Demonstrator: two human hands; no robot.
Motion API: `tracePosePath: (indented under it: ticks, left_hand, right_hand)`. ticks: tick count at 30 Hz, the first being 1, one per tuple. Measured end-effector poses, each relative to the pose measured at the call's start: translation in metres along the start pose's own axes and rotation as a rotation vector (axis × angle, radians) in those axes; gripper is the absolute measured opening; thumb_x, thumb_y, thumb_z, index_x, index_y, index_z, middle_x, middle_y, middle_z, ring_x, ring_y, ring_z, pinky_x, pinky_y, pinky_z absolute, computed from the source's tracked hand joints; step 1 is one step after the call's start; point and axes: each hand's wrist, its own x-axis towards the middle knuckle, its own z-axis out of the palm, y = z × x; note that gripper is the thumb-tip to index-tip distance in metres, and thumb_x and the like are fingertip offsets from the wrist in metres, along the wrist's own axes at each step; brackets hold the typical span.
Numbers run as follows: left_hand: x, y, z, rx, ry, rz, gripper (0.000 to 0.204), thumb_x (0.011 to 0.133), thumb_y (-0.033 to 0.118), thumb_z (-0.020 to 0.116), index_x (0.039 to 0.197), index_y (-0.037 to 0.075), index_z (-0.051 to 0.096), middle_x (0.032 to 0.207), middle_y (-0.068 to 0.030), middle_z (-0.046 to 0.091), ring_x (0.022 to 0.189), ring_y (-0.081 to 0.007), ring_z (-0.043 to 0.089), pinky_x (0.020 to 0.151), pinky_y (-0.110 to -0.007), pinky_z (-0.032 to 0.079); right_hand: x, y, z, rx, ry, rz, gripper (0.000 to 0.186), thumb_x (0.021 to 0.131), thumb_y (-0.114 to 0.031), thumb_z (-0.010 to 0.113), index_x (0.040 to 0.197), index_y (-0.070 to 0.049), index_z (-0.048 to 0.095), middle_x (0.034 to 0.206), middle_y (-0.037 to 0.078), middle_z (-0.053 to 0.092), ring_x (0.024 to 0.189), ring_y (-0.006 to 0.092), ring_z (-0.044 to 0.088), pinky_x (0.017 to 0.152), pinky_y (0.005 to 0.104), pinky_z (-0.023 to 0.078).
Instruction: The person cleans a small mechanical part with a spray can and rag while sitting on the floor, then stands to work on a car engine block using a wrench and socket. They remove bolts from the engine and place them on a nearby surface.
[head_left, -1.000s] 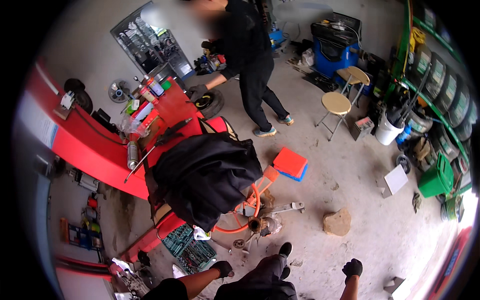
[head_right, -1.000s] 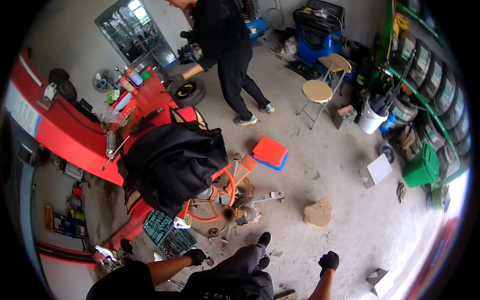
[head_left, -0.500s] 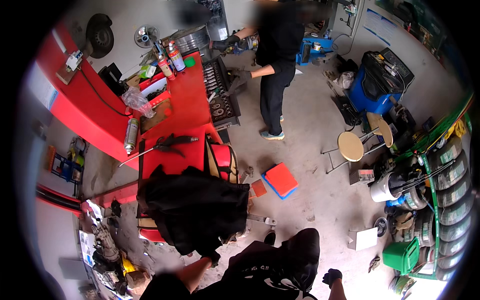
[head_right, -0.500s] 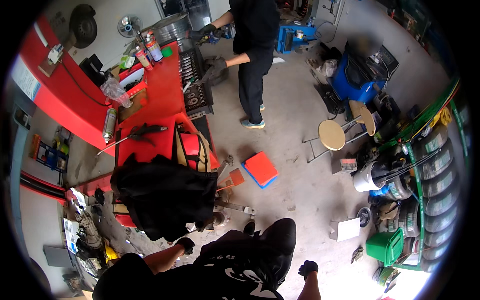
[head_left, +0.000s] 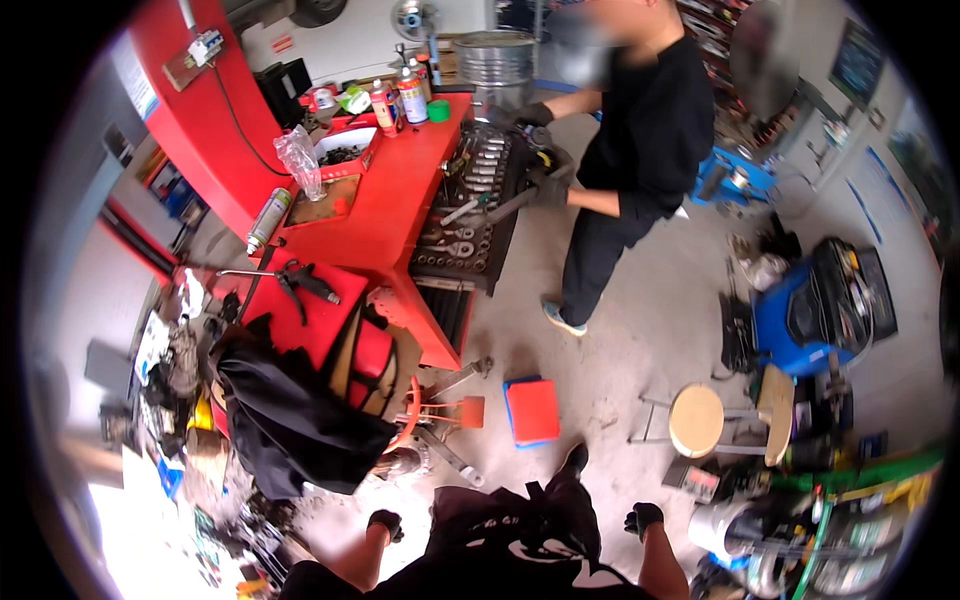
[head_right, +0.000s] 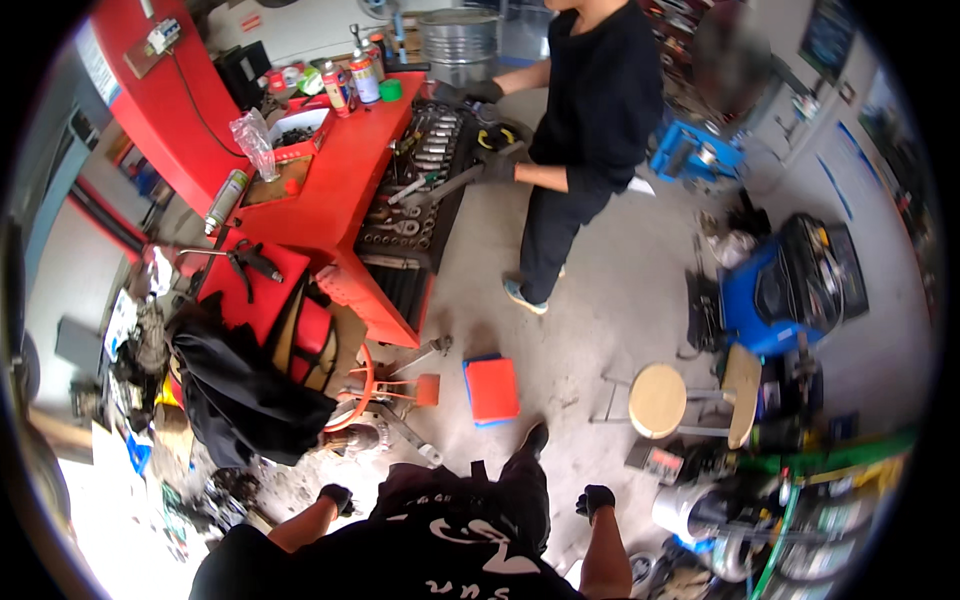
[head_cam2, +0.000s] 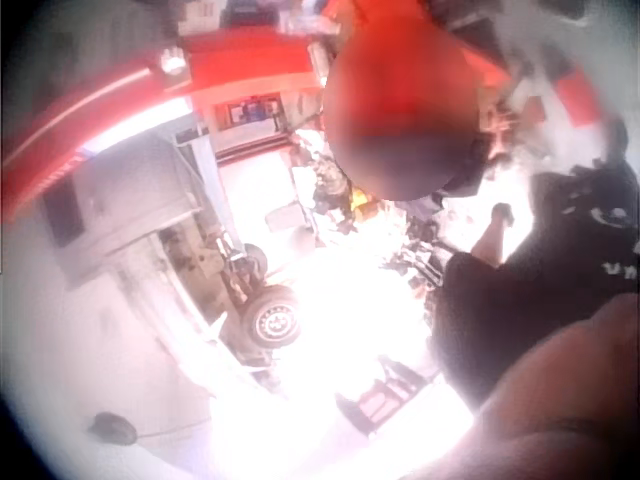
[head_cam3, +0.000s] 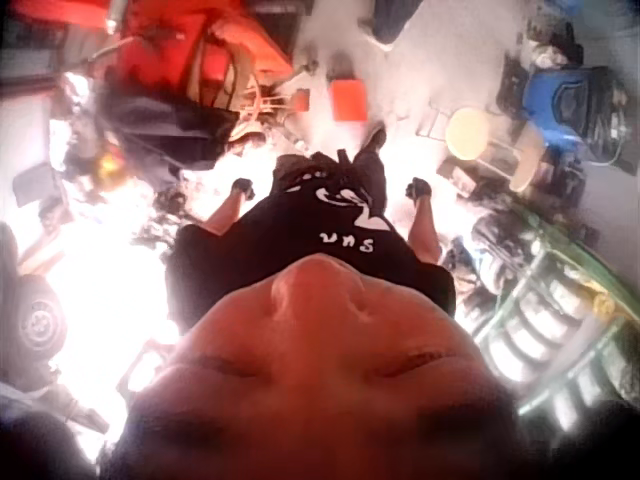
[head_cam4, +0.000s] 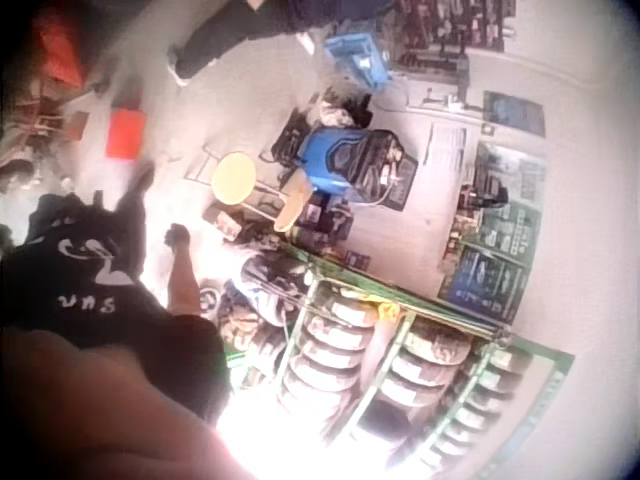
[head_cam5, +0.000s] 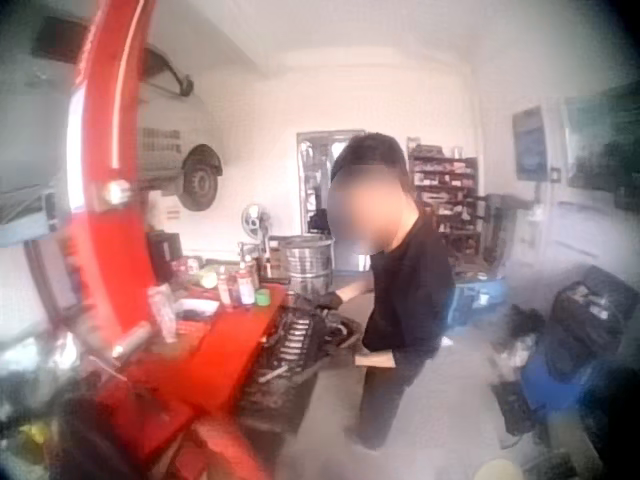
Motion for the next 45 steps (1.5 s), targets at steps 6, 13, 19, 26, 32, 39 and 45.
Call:
tracePosePath:
  ticks: [6, 13, 19, 26, 32, 39, 45]
  left_hand:
    - [-0.023, 0.0, 0.103, 0.422, 0.003, 0.314, 0.018, 0.087, 0.024, 0.069, 0.09, 0.006, 0.071, 0.086, -0.0166, 0.072, 0.08, -0.033, 0.072, 0.071, -0.046, 0.058]
    - [-0.012, 0.04, 0.146, 0.354, 0.092, 0.684, 0.014, 0.081, 0.021, 0.076, 0.083, 0.008, 0.073, 0.082, -0.014, 0.072, 0.078, -0.0332, 0.07, 0.069, -0.045, 0.056]
    - [-0.07, 0.119, 0.204, -0.028, -0.091, 0.468, 0.02, 0.092, 0.026, 0.062, 0.09, 0.006, 0.066, 0.08, -0.0117, 0.067, 0.072, -0.0285, 0.069, 0.064, -0.042, 0.057]
    - [-0.082, 0.107, 0.206, -0.511, -0.126, 0.163, 0.021, 0.098, 0.028, 0.056, 0.092, 0.008, 0.06, 0.077, -0.0108, 0.062, 0.066, -0.028, 0.068, 0.059, -0.044, 0.057]
    - [-0.086, 0.065, 0.255, -0.939, -0.006, 0.038, 0.013, 0.096, 0.021, 0.058, 0.09, 0.01, 0.062, 0.069, -0.0122, 0.061, 0.059, -0.031, 0.063, 0.05, -0.046, 0.053]
    - [-0.198, 0.088, 0.417, -1.492, 0.133, -0.099, 0.012, 0.092, 0.018, 0.06, 0.092, 0.009, 0.067, 0.075, -0.0059, 0.066, 0.065, -0.0254, 0.069, 0.053, -0.043, 0.056]
    - [-0.288, 0.097, 0.572, 0.46, 0.158, 0.29, 0.022, 0.089, 0.027, 0.061, 0.102, 0.013, 0.072, 0.096, -0.0059, 0.075, 0.083, -0.0264, 0.072, 0.07, -0.042, 0.058]
  right_hand:
    - [0.078, -0.203, -0.067, 0.093, -0.053, -0.194, 0.018, 0.094, -0.023, 0.057, 0.108, -0.011, 0.061, 0.081, 0.013, 0.067, 0.062, 0.03, 0.066, 0.057, 0.0496, 0.059]
    - [0.085, -0.304, -0.025, 0.063, -0.242, -0.34, 0.029, 0.096, -0.027, 0.057, 0.119, -0.01, 0.06, 0.095, 0.017, 0.067, 0.073, 0.0311, 0.068, 0.064, 0.049, 0.061]
    - [0.039, -0.396, 0.055, -0.049, -0.679, -0.576, 0.03, 0.091, -0.026, 0.07, 0.114, -0.008, 0.064, 0.092, 0.016, 0.07, 0.073, 0.03, 0.069, 0.067, 0.0457, 0.061]
    - [-0.207, -0.582, 0.228, -0.379, -0.847, -1.163, 0.03, 0.101, -0.031, 0.06, 0.117, -0.006, 0.065, 0.094, 0.006, 0.067, 0.086, 0.0129, 0.064, 0.076, 0.0288, 0.053]
    - [-0.264, -0.731, 0.458, -0.946, -0.445, -1.998, 0.038, 0.092, -0.033, 0.06, 0.117, -0.005, 0.067, 0.112, 0.02, 0.068, 0.107, 0.036, 0.065, 0.09, 0.0441, 0.052]
    - [-0.17, -0.848, 0.633, -1.316, -0.274, -2.067, 0.047, 0.078, -0.03, 0.069, 0.122, -0.012, 0.065, 0.123, 0.022, 0.065, 0.113, 0.0396, 0.062, 0.098, 0.0465, 0.048]
    - [-0.122, -0.889, 0.666, -1.527, -0.499, -2.197, 0.037, 0.087, -0.021, 0.058, 0.122, -0.011, 0.066, 0.125, 0.018, 0.065, 0.114, 0.0389, 0.061, 0.097, 0.0458, 0.049]
